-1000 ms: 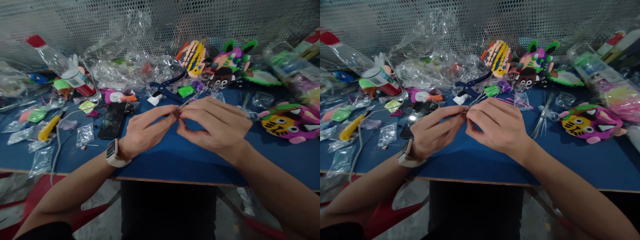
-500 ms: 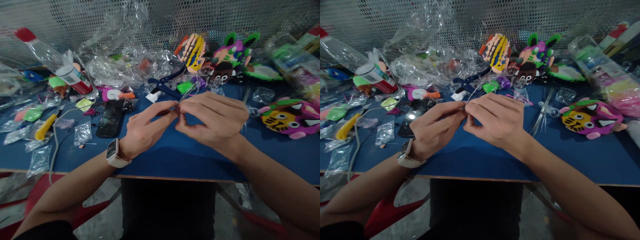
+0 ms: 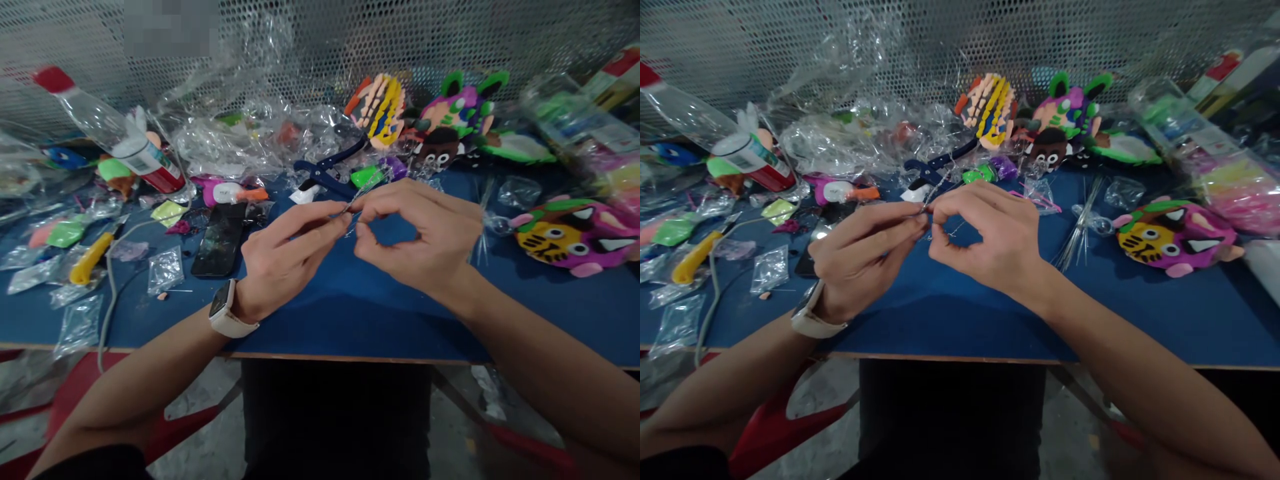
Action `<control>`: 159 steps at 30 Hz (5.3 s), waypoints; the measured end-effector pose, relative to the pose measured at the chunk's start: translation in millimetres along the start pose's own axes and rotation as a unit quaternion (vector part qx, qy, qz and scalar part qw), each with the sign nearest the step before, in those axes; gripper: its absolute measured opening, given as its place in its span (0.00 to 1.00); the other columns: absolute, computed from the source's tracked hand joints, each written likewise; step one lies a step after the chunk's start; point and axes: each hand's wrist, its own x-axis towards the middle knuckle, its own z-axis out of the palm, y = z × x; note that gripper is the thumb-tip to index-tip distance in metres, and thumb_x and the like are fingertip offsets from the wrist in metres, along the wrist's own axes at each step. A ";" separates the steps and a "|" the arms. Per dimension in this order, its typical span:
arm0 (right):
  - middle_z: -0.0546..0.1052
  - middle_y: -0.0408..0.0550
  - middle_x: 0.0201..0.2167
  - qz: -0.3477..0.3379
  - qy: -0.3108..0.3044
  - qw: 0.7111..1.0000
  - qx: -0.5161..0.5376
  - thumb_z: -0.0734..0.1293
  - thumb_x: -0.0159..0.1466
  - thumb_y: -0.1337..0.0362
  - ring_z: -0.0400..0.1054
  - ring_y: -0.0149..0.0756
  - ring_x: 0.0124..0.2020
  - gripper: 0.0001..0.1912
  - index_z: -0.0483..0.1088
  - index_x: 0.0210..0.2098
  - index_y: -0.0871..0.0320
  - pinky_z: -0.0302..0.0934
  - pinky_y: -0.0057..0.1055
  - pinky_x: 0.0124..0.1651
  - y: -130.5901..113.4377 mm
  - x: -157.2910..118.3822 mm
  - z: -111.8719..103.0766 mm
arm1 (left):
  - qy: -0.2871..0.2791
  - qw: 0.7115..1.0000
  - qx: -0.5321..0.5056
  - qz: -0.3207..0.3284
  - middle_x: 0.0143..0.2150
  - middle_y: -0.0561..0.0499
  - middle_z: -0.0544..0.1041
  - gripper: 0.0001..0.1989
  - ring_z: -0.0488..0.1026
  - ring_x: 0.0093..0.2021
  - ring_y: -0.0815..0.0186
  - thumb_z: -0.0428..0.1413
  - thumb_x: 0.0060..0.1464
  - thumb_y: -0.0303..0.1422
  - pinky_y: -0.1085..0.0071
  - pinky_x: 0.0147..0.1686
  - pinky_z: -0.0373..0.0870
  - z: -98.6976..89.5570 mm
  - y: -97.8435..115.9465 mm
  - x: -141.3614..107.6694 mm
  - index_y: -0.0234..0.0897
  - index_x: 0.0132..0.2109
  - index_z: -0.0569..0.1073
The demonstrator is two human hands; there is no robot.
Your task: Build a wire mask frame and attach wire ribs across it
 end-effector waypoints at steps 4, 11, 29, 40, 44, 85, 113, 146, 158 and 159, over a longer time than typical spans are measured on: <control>0.85 0.41 0.35 0.014 -0.007 1.000 0.004 0.71 0.61 0.72 0.82 0.44 0.37 0.10 0.76 0.34 0.47 0.77 0.42 0.42 0.3 -0.3 1.3 | -0.012 1.000 -0.003 0.005 0.53 0.50 0.85 0.11 0.85 0.48 0.64 0.62 0.68 0.27 0.70 0.51 0.86 -0.9 -0.4 -0.1 0.44 0.53 0.84; 0.86 0.41 0.36 -0.003 -0.012 1.000 -0.009 0.71 0.62 0.72 0.82 0.42 0.37 0.11 0.78 0.36 0.47 0.77 0.40 0.42 -1.2 0.7 -0.3 | -0.039 0.999 0.034 0.009 0.53 0.48 0.85 0.10 0.85 0.49 0.64 0.59 0.71 0.30 0.72 0.50 0.86 -5.9 5.8 2.9 0.42 0.54 0.84; 0.84 0.45 0.33 0.005 -0.017 0.996 -0.093 0.70 0.65 0.66 0.78 0.43 0.35 0.06 0.75 0.33 0.48 0.74 0.42 0.40 -0.9 -6.0 8.3 | -0.048 0.998 -0.016 -0.033 0.58 0.49 0.82 0.16 0.85 0.51 0.63 0.61 0.70 0.32 0.71 0.52 0.84 2.8 4.4 -9.5 0.49 0.62 0.80; 0.84 0.44 0.31 0.026 0.033 0.999 -0.006 0.71 0.64 0.65 0.79 0.42 0.31 0.05 0.76 0.33 0.48 0.74 0.42 0.33 -1.0 -5.3 5.6 | 0.015 1.000 -0.011 0.024 0.55 0.50 0.84 0.18 0.85 0.48 0.66 0.60 0.68 0.24 0.71 0.50 0.86 -0.3 6.9 -0.2 0.47 0.59 0.82; 0.84 0.43 0.31 0.035 0.038 0.999 -0.001 0.72 0.65 0.64 0.80 0.44 0.32 0.05 0.78 0.34 0.45 0.75 0.43 0.32 -5.8 -4.6 5.2 | 0.033 0.999 -0.018 0.035 0.55 0.50 0.85 0.17 0.85 0.48 0.66 0.62 0.68 0.25 0.73 0.50 0.86 -0.7 7.9 1.2 0.46 0.58 0.82; 0.79 0.41 0.30 0.121 -0.098 0.980 0.122 0.76 0.66 0.61 0.66 0.28 0.23 0.04 0.81 0.38 0.53 0.61 0.28 0.26 13.5 -1.7 6.5 | 0.072 0.986 -0.113 -0.097 0.41 0.50 0.81 0.09 0.81 0.38 0.69 0.66 0.65 0.33 0.74 0.36 0.81 10.0 -9.7 6.5 0.40 0.49 0.76; 0.77 0.43 0.31 0.097 -0.115 0.984 0.097 0.72 0.69 0.64 0.65 0.30 0.24 0.05 0.80 0.35 0.52 0.60 0.33 0.28 10.2 -2.7 2.5 | -0.045 0.997 0.048 0.030 0.54 0.49 0.84 0.11 0.83 0.52 0.62 0.57 0.72 0.30 0.62 0.55 0.83 -8.7 -17.8 5.2 0.44 0.55 0.81; 0.78 0.42 0.27 0.131 -0.119 0.980 0.091 0.73 0.69 0.58 0.63 0.31 0.23 0.08 0.81 0.34 0.49 0.58 0.34 0.26 11.9 6.1 -6.9 | -0.079 0.988 -0.103 -0.079 0.45 0.46 0.84 0.09 0.81 0.46 0.59 0.59 0.70 0.39 0.58 0.50 0.78 -5.6 -16.0 16.0 0.42 0.51 0.79; 0.77 0.42 0.28 0.126 -0.146 0.974 0.121 0.73 0.69 0.60 0.63 0.30 0.23 0.06 0.82 0.35 0.49 0.58 0.33 0.27 15.6 4.6 -6.8 | -0.078 0.996 -0.010 -0.035 0.51 0.46 0.82 0.06 0.79 0.51 0.58 0.62 0.68 0.39 0.56 0.54 0.76 -5.8 -17.1 14.8 0.43 0.45 0.80; 0.78 0.42 0.29 0.107 -0.143 0.978 0.104 0.73 0.69 0.61 0.65 0.31 0.24 0.06 0.82 0.35 0.49 0.59 0.34 0.28 15.8 4.2 -6.4 | -0.070 0.996 -0.022 -0.046 0.52 0.46 0.82 0.06 0.79 0.52 0.58 0.62 0.68 0.39 0.56 0.55 0.76 -5.2 -16.1 15.3 0.43 0.45 0.79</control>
